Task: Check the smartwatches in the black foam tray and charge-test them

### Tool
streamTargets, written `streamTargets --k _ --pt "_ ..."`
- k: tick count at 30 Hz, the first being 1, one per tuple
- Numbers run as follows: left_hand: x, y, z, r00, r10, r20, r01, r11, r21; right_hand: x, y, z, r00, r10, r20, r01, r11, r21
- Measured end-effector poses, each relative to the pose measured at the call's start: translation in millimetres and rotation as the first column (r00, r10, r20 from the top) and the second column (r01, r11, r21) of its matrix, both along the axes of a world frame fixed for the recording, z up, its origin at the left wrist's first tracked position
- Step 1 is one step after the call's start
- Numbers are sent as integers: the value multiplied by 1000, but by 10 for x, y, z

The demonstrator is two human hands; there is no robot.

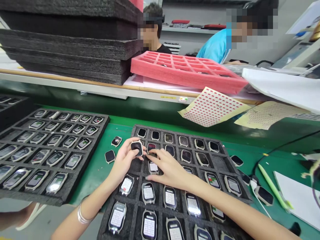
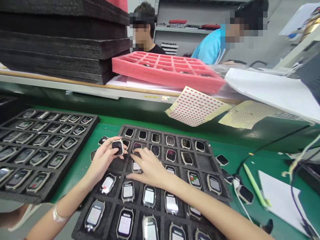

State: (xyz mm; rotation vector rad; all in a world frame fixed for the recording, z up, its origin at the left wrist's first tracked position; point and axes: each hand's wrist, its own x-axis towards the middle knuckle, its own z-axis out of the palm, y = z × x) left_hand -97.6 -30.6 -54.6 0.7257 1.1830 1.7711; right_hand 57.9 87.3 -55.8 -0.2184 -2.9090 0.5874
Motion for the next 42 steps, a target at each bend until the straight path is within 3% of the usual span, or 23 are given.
streamTargets --k 4,10,14,20,22,24,26,28,31,38,42 --pt "-31 14 -18 994 96 -55 -96 995 6 -370 143 30 1000 22 -12 -21 998 57" --pt "-55 44 -63 968 104 -230 -116 993 -39 -885 132 -184 990 -142 -19 142 990 -12" --pt "-17 25 -55 949 137 -283 -148 989 -17 -893 133 -189 972 -216 -87 201 967 -157" --pt "68 -29 -23 918 137 -372 -146 989 4 -602 156 -35 970 -143 -196 46 902 -429" --pt "90 -41 -26 893 93 -440 -114 993 -21 -492 151 8 960 -208 -190 50 789 -612" --pt "106 -47 -40 868 18 -496 -59 996 -68 -385 158 50 946 -300 -121 72 559 -826" --pt "117 -44 -59 843 -18 -537 -37 995 -92 -282 172 90 940 -340 -18 97 319 -943" --pt "121 -36 -76 824 -10 -566 -51 995 -92 -187 184 125 945 -323 42 115 211 -971" --pt "124 -27 -94 820 -2 -572 -61 994 -91 -78 180 141 954 -299 38 87 153 -984" --pt "150 -20 -100 848 -33 -529 -8 997 -74 14 135 71 948 -316 -47 -2 142 -990" --pt "162 -16 -107 866 -62 -495 13 995 -102 55 139 113 963 -264 -53 -38 60 -997"
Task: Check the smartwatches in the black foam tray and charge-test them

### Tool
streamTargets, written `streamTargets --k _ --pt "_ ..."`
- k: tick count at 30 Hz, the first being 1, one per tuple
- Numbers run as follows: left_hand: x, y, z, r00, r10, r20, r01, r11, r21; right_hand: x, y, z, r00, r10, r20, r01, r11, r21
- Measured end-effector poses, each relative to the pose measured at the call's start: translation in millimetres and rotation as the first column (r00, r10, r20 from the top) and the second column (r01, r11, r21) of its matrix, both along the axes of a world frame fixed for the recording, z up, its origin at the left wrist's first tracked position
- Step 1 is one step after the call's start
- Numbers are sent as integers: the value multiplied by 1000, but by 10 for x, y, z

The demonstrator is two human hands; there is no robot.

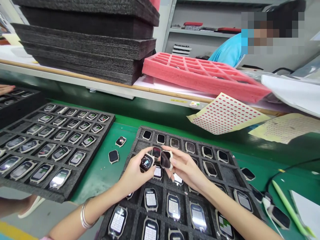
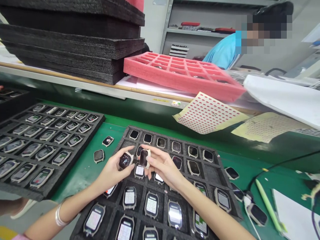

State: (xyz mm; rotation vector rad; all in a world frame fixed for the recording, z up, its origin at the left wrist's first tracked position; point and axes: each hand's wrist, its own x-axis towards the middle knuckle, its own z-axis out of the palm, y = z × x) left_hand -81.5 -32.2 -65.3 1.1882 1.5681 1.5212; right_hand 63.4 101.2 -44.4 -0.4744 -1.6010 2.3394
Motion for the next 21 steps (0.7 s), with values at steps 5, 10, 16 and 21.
streamTargets --k 5,10,16,21 --pt "8 -6 -42 1000 13 11 -13 1000 -18 40 -10 30 998 63 -24 -65 997 -50" --pt "8 -15 -29 1000 3 -22 -3 1000 -21 55 -17 -8 996 51 -67 -53 998 -35" --pt "26 -29 -8 990 -117 -74 111 991 -73 86 11 -10 998 43 -46 -40 997 59" --pt "24 -20 -22 992 -100 -71 96 994 -54 88 -7 -6 999 28 -27 -26 997 74"
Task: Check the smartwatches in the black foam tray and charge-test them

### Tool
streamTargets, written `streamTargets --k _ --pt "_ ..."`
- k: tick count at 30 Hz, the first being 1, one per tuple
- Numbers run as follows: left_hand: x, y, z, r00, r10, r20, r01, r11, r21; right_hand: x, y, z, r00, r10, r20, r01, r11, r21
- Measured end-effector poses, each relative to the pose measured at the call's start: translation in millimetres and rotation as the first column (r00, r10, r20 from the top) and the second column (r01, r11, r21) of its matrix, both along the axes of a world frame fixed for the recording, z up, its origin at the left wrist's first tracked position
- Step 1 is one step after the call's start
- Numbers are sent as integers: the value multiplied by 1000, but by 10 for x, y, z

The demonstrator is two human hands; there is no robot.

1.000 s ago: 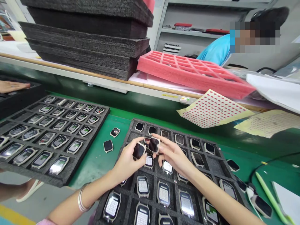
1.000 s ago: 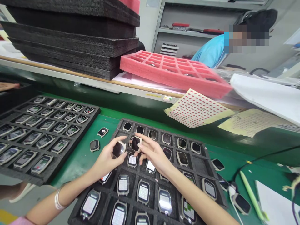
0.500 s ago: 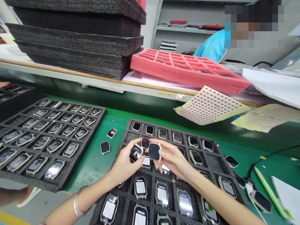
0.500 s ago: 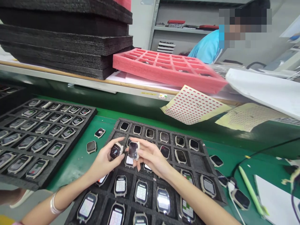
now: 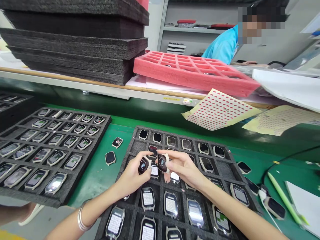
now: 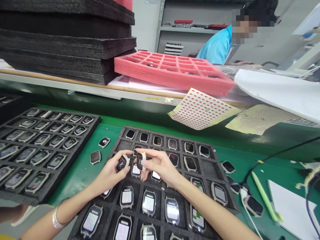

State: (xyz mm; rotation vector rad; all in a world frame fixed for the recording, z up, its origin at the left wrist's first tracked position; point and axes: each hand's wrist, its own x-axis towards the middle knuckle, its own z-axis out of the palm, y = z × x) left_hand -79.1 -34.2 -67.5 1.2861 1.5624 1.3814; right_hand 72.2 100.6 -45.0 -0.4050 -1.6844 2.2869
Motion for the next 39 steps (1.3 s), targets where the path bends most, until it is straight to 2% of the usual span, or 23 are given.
streamTargets --k 10,24,39 --pt "4 5 -6 1000 5 -12 -5 1000 -8 -2 -21 1 998 -27 58 27 1000 11" --pt "4 7 -21 1000 19 -18 -18 999 28 -15 -46 -1 998 -3 58 1 999 36" --pt "2 -3 5 999 39 -25 -39 999 26 -14 -34 2 997 -34 69 30 998 50"
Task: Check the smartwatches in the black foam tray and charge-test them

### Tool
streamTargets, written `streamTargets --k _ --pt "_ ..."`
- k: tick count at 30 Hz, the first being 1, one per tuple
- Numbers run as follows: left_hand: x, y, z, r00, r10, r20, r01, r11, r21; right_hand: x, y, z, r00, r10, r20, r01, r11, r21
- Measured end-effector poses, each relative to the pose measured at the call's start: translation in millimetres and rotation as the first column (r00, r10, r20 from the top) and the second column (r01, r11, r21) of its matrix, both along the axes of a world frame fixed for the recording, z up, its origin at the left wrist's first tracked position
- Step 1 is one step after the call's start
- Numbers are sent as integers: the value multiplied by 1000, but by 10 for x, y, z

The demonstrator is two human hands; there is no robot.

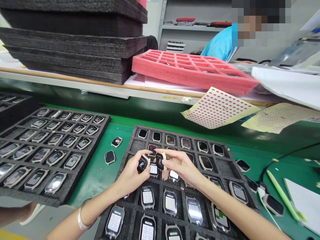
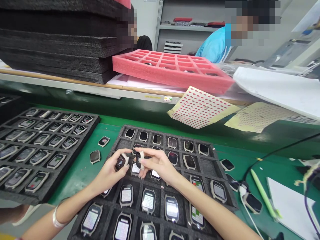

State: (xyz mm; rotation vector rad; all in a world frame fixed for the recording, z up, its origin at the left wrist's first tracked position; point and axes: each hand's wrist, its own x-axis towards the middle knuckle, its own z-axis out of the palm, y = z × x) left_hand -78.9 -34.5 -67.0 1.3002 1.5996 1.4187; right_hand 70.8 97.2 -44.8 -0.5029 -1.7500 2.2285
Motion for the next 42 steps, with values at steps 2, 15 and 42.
streamTargets --k 2,15,42 --pt "0 -5 3 1000 15 3 -15 1000 -3 1 3 0 1000 9 -12 -9 1000 -9" --pt "-44 52 -9 959 4 282 14 998 -62 -11 13 -24 998 54 -39 -59 988 -142" --pt "-108 50 80 810 -82 581 134 990 -49 -8 -23 -119 990 -139 27 135 985 105"
